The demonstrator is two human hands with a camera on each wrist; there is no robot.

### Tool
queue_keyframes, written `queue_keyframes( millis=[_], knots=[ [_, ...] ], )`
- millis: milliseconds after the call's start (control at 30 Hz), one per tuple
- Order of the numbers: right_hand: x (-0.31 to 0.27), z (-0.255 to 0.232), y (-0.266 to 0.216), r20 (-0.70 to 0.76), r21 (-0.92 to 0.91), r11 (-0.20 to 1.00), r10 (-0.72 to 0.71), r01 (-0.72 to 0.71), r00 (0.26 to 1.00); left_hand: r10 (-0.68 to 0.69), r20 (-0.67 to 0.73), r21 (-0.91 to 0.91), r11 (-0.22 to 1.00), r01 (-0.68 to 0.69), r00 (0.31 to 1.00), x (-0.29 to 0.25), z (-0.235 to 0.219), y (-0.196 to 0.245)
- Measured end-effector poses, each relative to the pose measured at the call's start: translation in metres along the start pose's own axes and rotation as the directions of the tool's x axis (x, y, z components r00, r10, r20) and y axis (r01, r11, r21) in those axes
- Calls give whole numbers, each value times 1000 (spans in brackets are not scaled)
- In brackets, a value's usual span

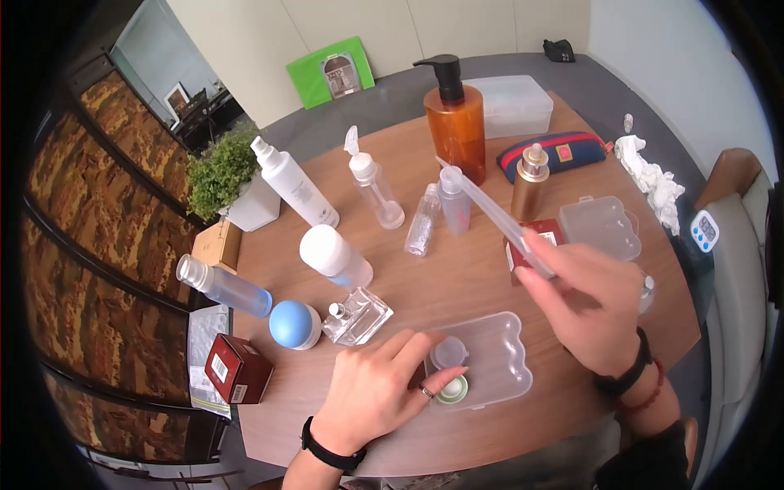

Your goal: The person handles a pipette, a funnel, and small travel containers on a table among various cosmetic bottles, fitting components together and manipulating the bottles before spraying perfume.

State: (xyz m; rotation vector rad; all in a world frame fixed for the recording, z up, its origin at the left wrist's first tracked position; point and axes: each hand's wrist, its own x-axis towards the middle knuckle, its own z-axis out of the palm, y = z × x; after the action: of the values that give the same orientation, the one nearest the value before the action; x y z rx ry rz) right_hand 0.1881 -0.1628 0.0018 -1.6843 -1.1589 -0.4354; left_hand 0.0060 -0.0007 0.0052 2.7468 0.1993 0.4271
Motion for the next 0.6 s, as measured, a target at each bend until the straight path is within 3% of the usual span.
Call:
queue_keyframes(
  millis=[67,133,233,333,600],
  knots=[
    [0,1,1,8,12,1000,26,-27,1000,-10,-6,20,1000,10,1000,-1,0,0],
    [1,-1,1,-48,0,997,-81,81,996,-8,-3,16,1000,8,1000,0,0,3],
    [1,-4,-1,31,-15,1000,15,-15,999,-6,-6,-1,1000,6,1000,1,0,2],
    [1,-1,0,-20,-11,997,-78,78,997,-8,-16,-11,1000,8,1000,0,0,1],
    [3,-6,-3,1,-35,999,-12,12,1000,8,-26,3,1000,-8,1000,3,-1,1]
  ],
)
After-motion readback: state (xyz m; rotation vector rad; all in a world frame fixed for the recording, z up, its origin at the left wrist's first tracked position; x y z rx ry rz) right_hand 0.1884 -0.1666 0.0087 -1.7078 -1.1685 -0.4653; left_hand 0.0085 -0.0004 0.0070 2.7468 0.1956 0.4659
